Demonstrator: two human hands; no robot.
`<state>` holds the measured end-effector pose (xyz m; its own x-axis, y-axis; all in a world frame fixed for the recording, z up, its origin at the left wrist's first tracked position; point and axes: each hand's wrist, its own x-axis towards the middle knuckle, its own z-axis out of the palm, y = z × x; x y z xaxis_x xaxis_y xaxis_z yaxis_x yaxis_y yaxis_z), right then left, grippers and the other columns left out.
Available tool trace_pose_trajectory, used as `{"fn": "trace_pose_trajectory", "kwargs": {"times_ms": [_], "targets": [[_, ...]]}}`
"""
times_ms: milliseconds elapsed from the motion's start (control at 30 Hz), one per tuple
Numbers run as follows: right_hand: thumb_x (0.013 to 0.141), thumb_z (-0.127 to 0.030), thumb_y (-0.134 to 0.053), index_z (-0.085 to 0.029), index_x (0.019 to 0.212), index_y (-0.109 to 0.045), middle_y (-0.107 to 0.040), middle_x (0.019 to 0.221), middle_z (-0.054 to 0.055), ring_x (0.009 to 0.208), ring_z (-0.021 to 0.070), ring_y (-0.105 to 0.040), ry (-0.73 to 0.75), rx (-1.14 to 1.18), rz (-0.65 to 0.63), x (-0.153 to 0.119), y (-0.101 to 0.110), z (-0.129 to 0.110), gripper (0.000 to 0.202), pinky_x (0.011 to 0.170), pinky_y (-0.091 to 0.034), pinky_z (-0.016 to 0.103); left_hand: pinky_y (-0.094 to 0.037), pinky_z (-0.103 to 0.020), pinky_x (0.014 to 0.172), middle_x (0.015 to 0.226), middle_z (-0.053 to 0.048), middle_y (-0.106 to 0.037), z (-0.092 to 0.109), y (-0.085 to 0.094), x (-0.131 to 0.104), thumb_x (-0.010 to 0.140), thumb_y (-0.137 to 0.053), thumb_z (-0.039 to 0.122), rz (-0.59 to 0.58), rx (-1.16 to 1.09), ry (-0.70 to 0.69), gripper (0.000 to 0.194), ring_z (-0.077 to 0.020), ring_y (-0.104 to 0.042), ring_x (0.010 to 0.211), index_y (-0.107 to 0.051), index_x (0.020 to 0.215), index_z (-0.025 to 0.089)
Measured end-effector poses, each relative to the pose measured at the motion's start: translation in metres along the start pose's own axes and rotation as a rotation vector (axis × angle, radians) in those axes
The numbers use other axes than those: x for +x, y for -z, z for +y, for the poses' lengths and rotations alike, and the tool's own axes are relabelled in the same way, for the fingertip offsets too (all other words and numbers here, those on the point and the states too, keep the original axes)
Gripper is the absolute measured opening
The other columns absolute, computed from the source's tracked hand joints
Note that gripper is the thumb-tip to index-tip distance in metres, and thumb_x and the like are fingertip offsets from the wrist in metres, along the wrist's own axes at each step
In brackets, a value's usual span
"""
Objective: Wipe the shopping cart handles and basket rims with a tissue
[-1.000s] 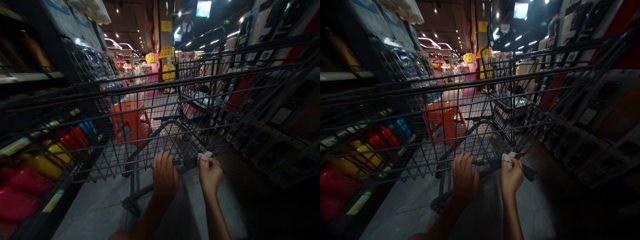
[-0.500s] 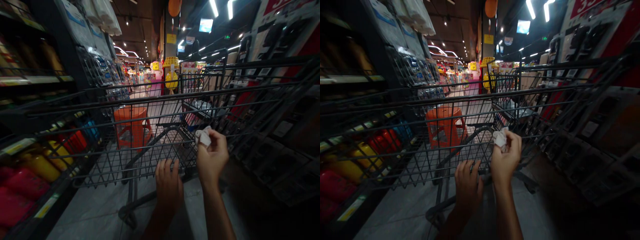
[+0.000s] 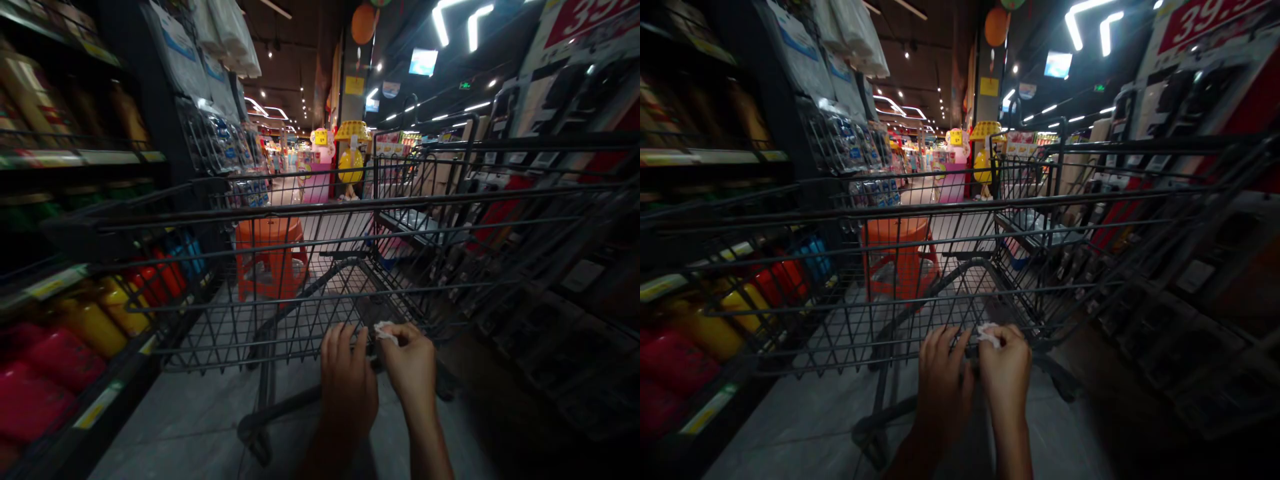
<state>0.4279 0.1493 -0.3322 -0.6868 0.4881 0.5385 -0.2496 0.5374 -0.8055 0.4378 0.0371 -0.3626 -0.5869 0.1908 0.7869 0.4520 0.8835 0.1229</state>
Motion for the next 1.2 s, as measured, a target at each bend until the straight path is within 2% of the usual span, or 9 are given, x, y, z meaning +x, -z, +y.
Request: {"fn": "trace_pose_trajectory", "kwargs": {"times_ms": [100, 200, 300, 367, 500, 700, 933, 1067, 1200], "targets": [[0.069, -0.018, -0.061, -0.018, 0.064, -0.071, -0.066, 0.065, 0.003, 0.055, 0.0178, -0.059, 0.021, -0.055, 0.061, 0.007, 0.022, -0.016, 0.011, 0.051, -0.042, 0.028, -0.044, -0.046, 0.104, 0.123, -0.009, -0.058, 0.000, 0.004, 0.002, 0.081, -0.046, 0.008, 0.026, -0.041, -0.022, 0.042, -0.0252, -0.044, 0.124, -0.055, 0.122, 0.016], [0.075, -0.016, -0.061, -0.017, 0.084, -0.072, -0.066, 0.081, 0.004, 0.072, 0.0181, -0.062, 0.267, -0.021, 0.248, 0.022, 0.035, -0.048, 0.015, 0.064, -0.047, 0.028, -0.047, -0.045, 0.099, 0.119, -0.010, -0.059, 0.002, 0.004, 0.005, 0.080, -0.045, 0.005, 0.085, -0.072, -0.015, 0.039, -0.0255, -0.044, 0.123, -0.058, 0.115, 0.014], [0.078, -0.010, -0.062, -0.019, 0.091, -0.071, -0.065, 0.087, 0.004, 0.085, 0.0187, -0.062, 0.531, 0.012, 0.411, 0.044, 0.033, -0.078, 0.018, 0.078, -0.048, 0.033, -0.046, -0.043, 0.098, 0.119, -0.010, -0.059, 0.003, 0.004, 0.005, 0.080, -0.045, 0.004, 0.138, -0.112, -0.002, 0.035, -0.0251, -0.044, 0.122, -0.060, 0.109, 0.015], [0.080, -0.009, -0.062, -0.020, 0.092, -0.070, -0.064, 0.088, 0.004, 0.088, 0.0193, -0.062, 0.600, 0.011, 0.453, 0.058, 0.025, -0.085, 0.019, 0.082, -0.048, 0.035, -0.044, -0.042, 0.099, 0.119, -0.009, -0.057, 0.003, 0.005, 0.006, 0.080, -0.046, 0.003, 0.176, -0.141, 0.014, 0.034, -0.0244, -0.043, 0.122, -0.060, 0.108, 0.017], [0.084, -0.011, -0.058, -0.020, 0.095, -0.069, -0.061, 0.089, 0.004, 0.089, 0.0191, -0.062, 0.554, 0.102, 0.323, 0.058, 0.004, -0.074, 0.018, 0.079, -0.051, 0.035, -0.039, -0.041, 0.104, 0.120, -0.011, -0.053, -0.003, 0.012, 0.010, 0.082, -0.047, 0.004, 0.274, -0.134, 0.072, 0.036, -0.0247, -0.042, 0.124, -0.058, 0.114, 0.016], [0.085, -0.009, -0.056, -0.020, 0.096, -0.068, -0.059, 0.091, 0.004, 0.088, 0.0170, -0.062, 0.465, 0.164, 0.183, 0.016, -0.013, -0.043, 0.020, 0.076, -0.053, 0.031, -0.033, -0.041, 0.110, 0.124, -0.017, -0.050, -0.023, 0.021, 0.022, 0.082, -0.053, 0.012, 0.473, -0.056, 0.113, 0.041, -0.0270, -0.039, 0.131, -0.051, 0.122, 0.008], [0.083, -0.007, -0.056, -0.019, 0.088, -0.068, -0.061, 0.080, 0.002, 0.075, 0.0149, -0.063, 0.447, 0.096, 0.027, -0.001, -0.018, -0.029, 0.018, 0.066, -0.053, 0.026, -0.033, -0.047, 0.113, 0.133, -0.017, -0.042, -0.039, 0.019, 0.025, 0.082, -0.053, 0.013, 0.407, -0.063, 0.085, 0.053, -0.0278, -0.035, 0.136, -0.044, 0.134, 0.013], [0.083, -0.008, -0.061, -0.019, 0.091, -0.070, -0.064, 0.083, 0.003, 0.077, 0.0148, -0.063, 0.460, 0.062, 0.290, 0.013, 0.005, -0.058, 0.016, 0.063, -0.050, 0.025, -0.046, -0.043, 0.102, 0.130, -0.017, -0.043, -0.037, 0.022, 0.026, 0.084, -0.052, 0.015, 0.394, -0.120, 0.181, 0.043, -0.0248, -0.047, 0.124, -0.050, 0.127, 0.013], [0.079, -0.011, -0.067, -0.019, 0.092, -0.070, -0.064, 0.084, 0.002, 0.080, 0.0165, -0.063, 0.564, 0.124, 0.538, 0.056, 0.023, -0.081, 0.015, 0.068, -0.051, 0.028, -0.052, -0.041, 0.094, 0.125, -0.016, -0.045, -0.041, 0.023, 0.024, 0.084, -0.052, 0.017, 0.367, -0.166, 0.206, 0.042, -0.0242, -0.053, 0.117, -0.051, 0.125, 0.014]]}}
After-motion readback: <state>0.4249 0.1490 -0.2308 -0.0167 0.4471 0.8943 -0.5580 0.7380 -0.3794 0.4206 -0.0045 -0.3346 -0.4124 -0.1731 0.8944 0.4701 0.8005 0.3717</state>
